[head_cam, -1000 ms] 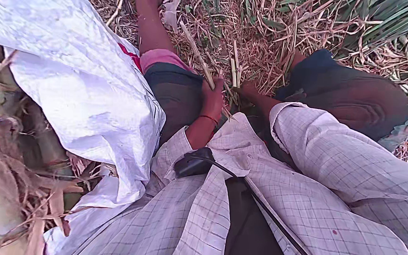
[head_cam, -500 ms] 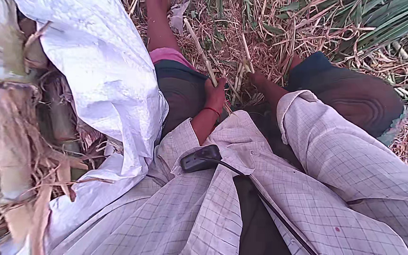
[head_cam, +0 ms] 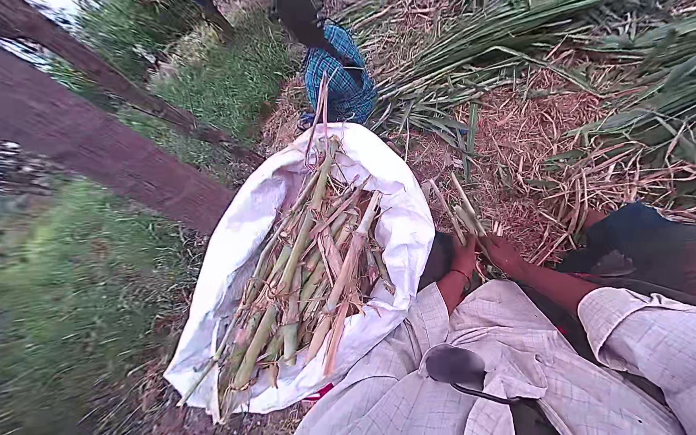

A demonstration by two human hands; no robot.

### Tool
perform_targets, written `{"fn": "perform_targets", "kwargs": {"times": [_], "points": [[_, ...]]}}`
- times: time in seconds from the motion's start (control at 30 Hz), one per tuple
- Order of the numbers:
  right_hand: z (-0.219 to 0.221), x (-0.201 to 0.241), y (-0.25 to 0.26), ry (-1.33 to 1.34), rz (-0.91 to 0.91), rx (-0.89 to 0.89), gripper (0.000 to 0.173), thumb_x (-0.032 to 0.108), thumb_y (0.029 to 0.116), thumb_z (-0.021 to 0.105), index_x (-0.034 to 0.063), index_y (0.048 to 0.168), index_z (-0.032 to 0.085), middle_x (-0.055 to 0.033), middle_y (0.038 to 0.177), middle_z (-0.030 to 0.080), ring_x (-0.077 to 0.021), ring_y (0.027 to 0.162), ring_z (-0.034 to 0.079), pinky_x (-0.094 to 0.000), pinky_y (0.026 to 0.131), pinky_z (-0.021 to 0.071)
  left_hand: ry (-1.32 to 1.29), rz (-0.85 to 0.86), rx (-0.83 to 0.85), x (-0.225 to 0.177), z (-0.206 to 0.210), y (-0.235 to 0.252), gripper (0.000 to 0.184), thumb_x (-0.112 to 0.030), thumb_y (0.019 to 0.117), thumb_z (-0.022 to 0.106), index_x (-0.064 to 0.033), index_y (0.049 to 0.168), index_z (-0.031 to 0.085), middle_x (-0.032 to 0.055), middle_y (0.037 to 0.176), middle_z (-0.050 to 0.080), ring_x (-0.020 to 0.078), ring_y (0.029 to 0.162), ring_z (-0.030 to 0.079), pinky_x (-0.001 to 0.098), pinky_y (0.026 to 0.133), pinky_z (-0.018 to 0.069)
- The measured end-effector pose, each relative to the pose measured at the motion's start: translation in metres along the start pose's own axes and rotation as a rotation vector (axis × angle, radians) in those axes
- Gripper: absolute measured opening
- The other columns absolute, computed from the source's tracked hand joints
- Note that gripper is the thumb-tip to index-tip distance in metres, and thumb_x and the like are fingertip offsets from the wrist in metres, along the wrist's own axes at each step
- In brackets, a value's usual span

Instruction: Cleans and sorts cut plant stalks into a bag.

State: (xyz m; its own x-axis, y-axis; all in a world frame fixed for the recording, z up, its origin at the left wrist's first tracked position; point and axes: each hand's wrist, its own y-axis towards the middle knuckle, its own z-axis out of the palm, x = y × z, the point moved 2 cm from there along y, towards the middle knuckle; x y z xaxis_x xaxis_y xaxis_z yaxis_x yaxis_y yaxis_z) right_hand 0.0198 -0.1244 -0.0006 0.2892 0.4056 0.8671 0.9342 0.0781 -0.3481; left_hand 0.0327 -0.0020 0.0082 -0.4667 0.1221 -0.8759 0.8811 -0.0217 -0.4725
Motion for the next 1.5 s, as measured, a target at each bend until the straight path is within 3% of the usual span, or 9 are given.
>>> {"fn": "perform_targets", "kwargs": {"times": [0.07, 0.17, 0.37, 0.53, 0.7, 0.87, 1.17, 1.27, 1.5], "points": [[0.008, 0.007, -0.016, -0.176, -0.05, 0.135, 0.05, 0.026, 0.1128, 0.029, -0.011, 0.124, 0.06, -0.0326, 0.116, 0.064, -0.043, 0.114, 0.063, -0.0582, 0.101, 0.0445, 0.041, 0.011, 0.008, 0.003, -0.002, -0.001, 0.064, -0.025, 0.1064, 0.058, 0.0056, 0.154, 0.029, 0.0292, 0.153, 0.042, 0.0348, 0.141, 0.045, 0.0471, 0.117, 0.0376], [0.007, 0.008, -0.024, -0.252, -0.072, 0.248, 0.047, 0.024, 0.1133, 0.032, -0.0119, 0.121, 0.062, -0.0332, 0.115, 0.063, -0.0451, 0.113, 0.062, -0.0606, 0.1, 0.0435, 0.095, 0.011, -0.016, 0.007, -0.003, -0.005, 0.063, -0.028, 0.1023, 0.066, 0.0046, 0.149, 0.039, 0.0279, 0.143, 0.053, 0.0351, 0.131, 0.054, 0.0493, 0.11, 0.0445], [-0.008, -0.007, -0.02, -0.362, -0.173, 0.269, 0.05, 0.035, 0.1116, 0.041, -0.0043, 0.093, 0.066, -0.0229, 0.087, 0.065, -0.0394, 0.086, 0.065, -0.0611, 0.08, 0.0481, -0.007, 0.058, -0.032, 0.012, -0.003, 0.0, 0.081, -0.017, 0.0895, 0.081, 0.0023, 0.151, 0.032, 0.0252, 0.139, 0.055, 0.0294, 0.12, 0.06, 0.0447, 0.101, 0.0522], [-0.017, -0.015, -0.014, -0.369, -0.153, 0.457, 0.053, 0.04, 0.1114, 0.039, 0.0, 0.096, 0.069, -0.0165, 0.086, 0.066, -0.0304, 0.082, 0.064, -0.0553, 0.079, 0.0488, -0.139, -0.022, -0.034, 0.013, 0.0, 0.002, 0.064, -0.007, 0.0962, 0.07, -0.0007, 0.146, 0.031, 0.017, 0.101, 0.062, 0.0195, 0.077, 0.066, 0.0341, 0.068, 0.0584], [-0.058, -0.082, 0.024, -0.657, 0.099, 0.334, 0.051, 0.042, 0.1081, 0.047, -0.0034, 0.103, 0.071, -0.0283, 0.108, 0.068, -0.047, 0.107, 0.065, -0.0706, 0.089, 0.0474, -0.206, -0.028, -0.07, 0.014, -0.003, 0.008, 0.067, -0.01, 0.0939, 0.075, 0.0001, 0.144, 0.032, 0.0169, 0.1, 0.062, 0.0205, 0.076, 0.068, 0.0347, 0.069, 0.0618], [-0.094, -0.166, 0.039, -0.701, 0.358, 0.234, 0.048, 0.036, 0.1014, 0.059, -0.01, 0.108, 0.067, -0.0348, 0.117, 0.065, -0.0529, 0.115, 0.062, -0.0749, 0.093, 0.0455, -0.167, -0.051, -0.056, 0.011, -0.001, 0.009, 0.059, -0.02, 0.0998, 0.069, -0.0007, 0.143, 0.033, 0.0145, 0.099, 0.063, 0.0177, 0.071, 0.068, 0.0319, 0.066, 0.0616], [-0.02, -0.15, 0.053, -0.566, 0.29, 0.285, 0.044, 0.035, 0.1007, 0.062, -0.0079, 0.112, 0.067, -0.032, 0.122, 0.064, -0.0494, 0.118, 0.061, -0.0705, 0.094, 0.0468, -0.089, -0.084, -0.028, 0.016, 0.007, 0.015, 0.073, -0.019, 0.0932, 0.078, -0.0054, 0.148, 0.031, 0.0097, 0.101, 0.056, 0.0108, 0.062, 0.056, 0.025, 0.056, 0.0532], [-0.001, -0.164, 0.047, -0.598, 0.337, 0.323, 0.045, 0.039, 0.0908, 0.071, -0.0038, 0.103, 0.068, -0.0283, 0.109, 0.067, -0.0466, 0.104, 0.066, -0.0709, 0.081, 0.0514, -0.097, -0.158, -0.06, 0.023, 0.006, 0.021, 0.07, -0.021, 0.0936, 0.077, -0.0094, 0.147, 0.034, 0.0106, 0.102, 0.056, 0.0167, 0.07, 0.059, 0.0356, 0.061, 0.0576], [-0.001, -0.163, 0.067, -0.664, 0.173, 0.48, 0.039, 0.032, 0.103, 0.058, -0.0043, 0.111, 0.07, -0.0291, 0.12, 0.066, -0.0465, 0.117, 0.062, -0.0676, 0.097, 0.0485, -0.073, -0.165, -0.109, 0.028, 0.009, 0.034, 0.068, -0.02, 0.0927, 0.078, -0.0049, 0.144, 0.037, 0.0107, 0.103, 0.057, 0.0131, 0.067, 0.058, 0.0292, 0.06, 0.0555]]}}
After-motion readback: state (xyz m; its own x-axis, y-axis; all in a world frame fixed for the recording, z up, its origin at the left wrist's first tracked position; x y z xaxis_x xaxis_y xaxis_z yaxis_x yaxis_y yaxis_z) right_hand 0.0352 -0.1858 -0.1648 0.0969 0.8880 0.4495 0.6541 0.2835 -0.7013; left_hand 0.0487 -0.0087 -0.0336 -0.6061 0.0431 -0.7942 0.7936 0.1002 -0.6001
